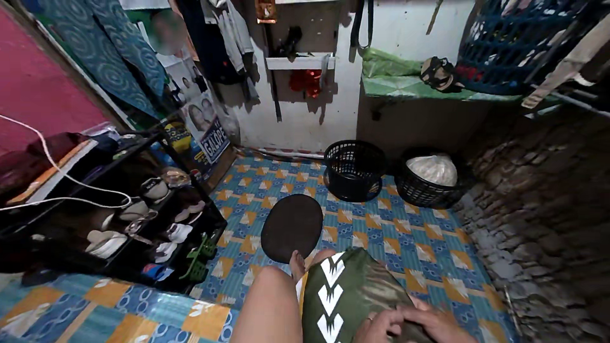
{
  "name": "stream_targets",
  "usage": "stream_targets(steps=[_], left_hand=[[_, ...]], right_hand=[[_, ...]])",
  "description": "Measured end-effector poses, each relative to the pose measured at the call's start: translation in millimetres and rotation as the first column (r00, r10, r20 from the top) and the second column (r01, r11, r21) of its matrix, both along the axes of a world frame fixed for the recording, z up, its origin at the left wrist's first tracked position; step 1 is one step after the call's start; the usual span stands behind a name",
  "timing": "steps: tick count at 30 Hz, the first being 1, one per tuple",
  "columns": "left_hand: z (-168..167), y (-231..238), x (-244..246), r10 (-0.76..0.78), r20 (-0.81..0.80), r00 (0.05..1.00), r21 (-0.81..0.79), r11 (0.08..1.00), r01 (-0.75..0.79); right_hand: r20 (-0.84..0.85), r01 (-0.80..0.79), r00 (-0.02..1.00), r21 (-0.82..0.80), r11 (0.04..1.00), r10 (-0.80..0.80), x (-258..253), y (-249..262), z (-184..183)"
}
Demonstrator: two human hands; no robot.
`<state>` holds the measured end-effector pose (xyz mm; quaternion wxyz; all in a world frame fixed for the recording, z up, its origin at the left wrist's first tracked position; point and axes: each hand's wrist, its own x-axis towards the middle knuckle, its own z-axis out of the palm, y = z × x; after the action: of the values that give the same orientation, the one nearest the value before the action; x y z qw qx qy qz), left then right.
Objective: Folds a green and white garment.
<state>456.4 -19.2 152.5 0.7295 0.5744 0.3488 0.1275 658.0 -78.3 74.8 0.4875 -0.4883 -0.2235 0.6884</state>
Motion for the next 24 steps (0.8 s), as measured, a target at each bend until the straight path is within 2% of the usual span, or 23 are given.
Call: stream_targets(steps=[1,2,3,4,5,8,9,11,13,14,16,17,18,19,20,21,22,24], left_hand=[[-12,1,-3,-0.008,-0.019,1.000,0.297,0.955,0.013],[-24,6,-6,0.000,-0.031,1.000,0.540,0.841,0.017],[-34,14,-9,-0.006,-0.065,0.998,0.691,0.721,0.049],[-45,21,-12,-0.022,-0.127,0.992,0.767,0.632,0.112],[-56,26,-13,-0.042,-0.196,0.980,0.794,0.580,0.184],[-88,24,-15,-0.060,-0.311,0.948,0.809,0.507,0.297],[-92,23,-14,-0.063,-0.325,0.944,0.806,0.504,0.311],[-93,23,-9,-0.048,-0.319,0.947,0.809,0.506,0.298],[-90,21,-3,0.021,-0.227,0.974,0.802,0.572,0.174],[-87,22,-1,0.068,-0.167,0.984,0.759,0.646,0.084],[-89,27,-4,0.189,-0.031,0.981,0.624,0.771,-0.129],[-94,30,-7,0.262,0.008,0.965,0.599,0.772,-0.215],[-104,32,-10,0.331,0.007,0.944,0.629,0.732,-0.261],[-114,32,-14,0.372,-0.040,0.927,0.662,0.705,-0.254],[-127,28,-20,0.403,-0.121,0.907,0.689,0.692,-0.216],[-137,24,-25,0.423,-0.206,0.882,0.671,0.718,-0.187],[-141,25,-27,0.437,-0.254,0.863,0.596,0.773,-0.216],[-147,26,-30,0.497,-0.264,0.826,0.313,0.855,-0.414]], right_hand=[[0.037,0.021,0.999,-0.031,0.999,-0.020,-3,3,1],[0.060,0.035,0.998,-0.043,0.998,-0.033,-5,5,3],[0.080,0.042,0.996,-0.050,0.998,-0.038,-7,7,5],[0.104,0.038,0.994,-0.060,0.997,-0.032,-8,7,9],[0.128,0.022,0.992,-0.073,0.997,-0.013,-6,6,12],[0.279,-0.055,0.955,-0.171,0.984,0.102,5,-3,8],[0.401,-0.053,0.905,-0.221,0.974,0.140,9,-4,5],[0.718,0.003,0.677,-0.222,0.975,0.162,5,-2,13],[0.908,-0.008,0.412,-0.084,0.996,0.080,-11,10,37],[0.944,-0.070,0.331,0.004,0.998,0.019,-23,18,46],[0.959,-0.249,0.281,0.098,0.964,-0.025,-51,38,45],[0.968,-0.320,0.249,0.091,0.943,-0.009,-64,48,33],[0.981,-0.360,0.195,0.053,0.931,0.019,-72,56,16],[0.986,-0.365,0.155,0.002,0.931,0.058,-75,60,-3],[0.985,-0.344,0.146,-0.040,0.938,0.096,-73,59,-19],[0.969,-0.313,0.200,-0.079,0.946,0.147,-66,57,-28],[0.936,-0.280,0.295,-0.108,0.954,0.192,-57,57,-30],[0.815,-0.231,0.505,-0.189,0.954,0.284,-40,48,-31]])
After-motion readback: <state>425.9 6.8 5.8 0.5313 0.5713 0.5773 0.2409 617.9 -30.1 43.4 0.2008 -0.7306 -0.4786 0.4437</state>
